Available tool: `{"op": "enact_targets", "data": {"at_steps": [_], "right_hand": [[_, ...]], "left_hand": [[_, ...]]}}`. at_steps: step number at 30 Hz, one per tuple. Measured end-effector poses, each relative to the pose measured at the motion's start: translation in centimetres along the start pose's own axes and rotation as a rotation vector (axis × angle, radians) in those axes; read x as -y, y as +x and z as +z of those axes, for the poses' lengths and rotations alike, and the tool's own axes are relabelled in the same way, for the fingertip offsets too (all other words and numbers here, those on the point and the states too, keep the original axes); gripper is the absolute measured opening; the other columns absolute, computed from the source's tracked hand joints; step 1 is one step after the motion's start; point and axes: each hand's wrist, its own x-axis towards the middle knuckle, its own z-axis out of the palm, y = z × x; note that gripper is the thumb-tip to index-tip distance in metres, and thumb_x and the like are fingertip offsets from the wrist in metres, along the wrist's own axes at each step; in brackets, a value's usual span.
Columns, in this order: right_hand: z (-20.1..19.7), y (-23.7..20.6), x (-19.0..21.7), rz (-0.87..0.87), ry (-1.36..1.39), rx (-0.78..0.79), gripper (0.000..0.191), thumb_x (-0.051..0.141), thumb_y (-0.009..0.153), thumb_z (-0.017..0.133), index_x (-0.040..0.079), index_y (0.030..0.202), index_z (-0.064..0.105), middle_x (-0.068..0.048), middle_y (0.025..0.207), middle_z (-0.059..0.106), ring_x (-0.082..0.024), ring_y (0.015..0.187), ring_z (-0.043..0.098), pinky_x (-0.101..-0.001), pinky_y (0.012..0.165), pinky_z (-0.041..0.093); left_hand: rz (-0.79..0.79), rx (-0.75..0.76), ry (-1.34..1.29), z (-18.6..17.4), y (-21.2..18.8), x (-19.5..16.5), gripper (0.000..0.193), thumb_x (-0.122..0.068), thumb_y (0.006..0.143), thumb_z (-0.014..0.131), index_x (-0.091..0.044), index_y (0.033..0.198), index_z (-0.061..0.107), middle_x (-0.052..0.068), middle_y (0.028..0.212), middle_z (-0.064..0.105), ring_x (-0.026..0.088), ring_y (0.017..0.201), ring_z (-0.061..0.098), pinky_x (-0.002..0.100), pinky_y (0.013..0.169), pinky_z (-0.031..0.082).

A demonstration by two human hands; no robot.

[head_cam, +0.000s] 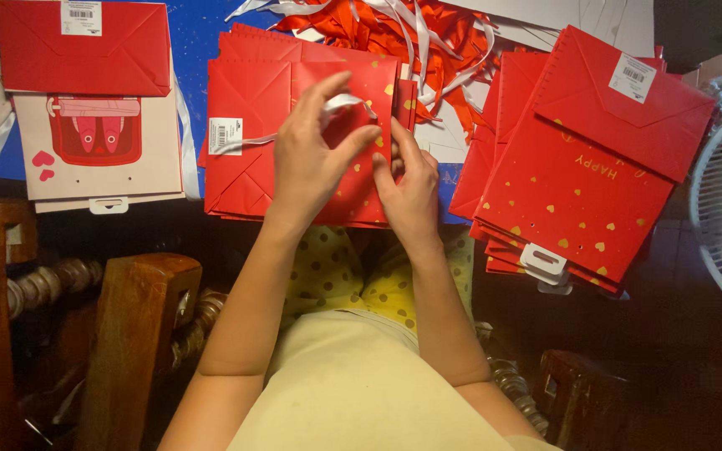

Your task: The person assembles red Valentine's Day gift boxes by inserting white ribbons through the handle slots and folding the flaps to close them. The person handles multiple boxes one at a time, threading ribbons and stacking the finished boxes on the table.

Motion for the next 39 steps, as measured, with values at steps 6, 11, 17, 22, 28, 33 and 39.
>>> {"op": "enact_targets", "data": {"at_steps": [6,11,17,22,28,33,39], "right_hand": [[0.1,-0.3,-0.2,0.021,0.001,-0.008,0.045,0.008,0.094,0.070,0.002,0.138,0.060,-0.011,0.092,0.069,-0.017,0.073,0.062,-0.0333,0.074,0.054],[0.1,-0.6,-0.5,0.012,-0.072,-0.004,0.041,0.011,0.097,0.070,0.005,0.137,0.063,-0.010,0.089,0.069,-0.020,0.080,0.061,-0.0358,0.083,0.052],[-0.2,-0.5,0.5,-0.075,-0.098,-0.006,0.043,0.011,0.096,0.069,0.005,0.138,0.063,-0.010,0.103,0.072,-0.022,0.083,0.060,-0.0374,0.091,0.047],[-1.4,-0.2,2.8,-0.193,-0.128,0.025,0.039,0.011,0.094,0.070,0.003,0.132,0.065,-0.011,0.110,0.068,-0.024,0.097,0.063,-0.0409,0.102,0.042],[-1.5,1.4,3.7,-0.334,-0.265,-0.111,0.022,0.005,0.102,0.066,0.006,0.123,0.070,-0.008,0.112,0.073,-0.025,0.103,0.063,-0.0391,0.107,0.043],[-0.4,3.1,2.3,-0.149,-0.022,-0.029,0.023,0.007,0.099,0.068,0.002,0.121,0.069,-0.010,0.109,0.074,-0.024,0.102,0.068,-0.0363,0.096,0.051],[0.9,3.4,0.9,-0.030,0.161,-0.004,0.021,0.004,0.095,0.070,0.001,0.116,0.069,-0.007,0.099,0.076,-0.013,0.084,0.070,-0.0280,0.079,0.056]], "left_hand": [[-0.044,0.010,0.228,1.8,-0.2,1.8,0.015,-0.013,0.093,0.083,-0.012,0.105,0.074,0.006,0.096,0.075,0.022,0.090,0.070,0.033,0.079,0.055],[-0.230,-0.057,-0.397,1.8,-1.2,3.2,0.009,-0.010,0.106,0.075,-0.005,0.111,0.071,0.007,0.105,0.077,0.013,0.099,0.072,0.027,0.091,0.058],[-0.245,0.021,-0.364,1.3,-1.1,2.8,0.023,-0.007,0.095,0.075,-0.003,0.116,0.065,0.004,0.107,0.072,0.008,0.097,0.069,0.024,0.086,0.058],[-0.139,-0.026,-0.176,1.4,-1.1,3.0,0.007,-0.004,0.098,0.075,-0.001,0.102,0.071,0.003,0.098,0.072,0.008,0.087,0.065,0.025,0.079,0.053],[-0.251,-0.023,-0.317,1.1,-1.6,3.9,0.005,-0.005,0.100,0.074,-0.001,0.103,0.071,0.001,0.095,0.072,0.005,0.086,0.063,0.021,0.078,0.052],[-0.279,-0.008,-0.386,0.9,-1.7,4.2,0.005,-0.004,0.100,0.073,-0.001,0.103,0.071,0.001,0.099,0.074,0.005,0.089,0.064,0.021,0.081,0.053],[-0.282,-0.013,-0.407,0.9,-1.8,4.4,0.014,-0.003,0.100,0.071,-0.001,0.114,0.070,0.002,0.104,0.071,0.006,0.096,0.066,0.022,0.086,0.054]]}}
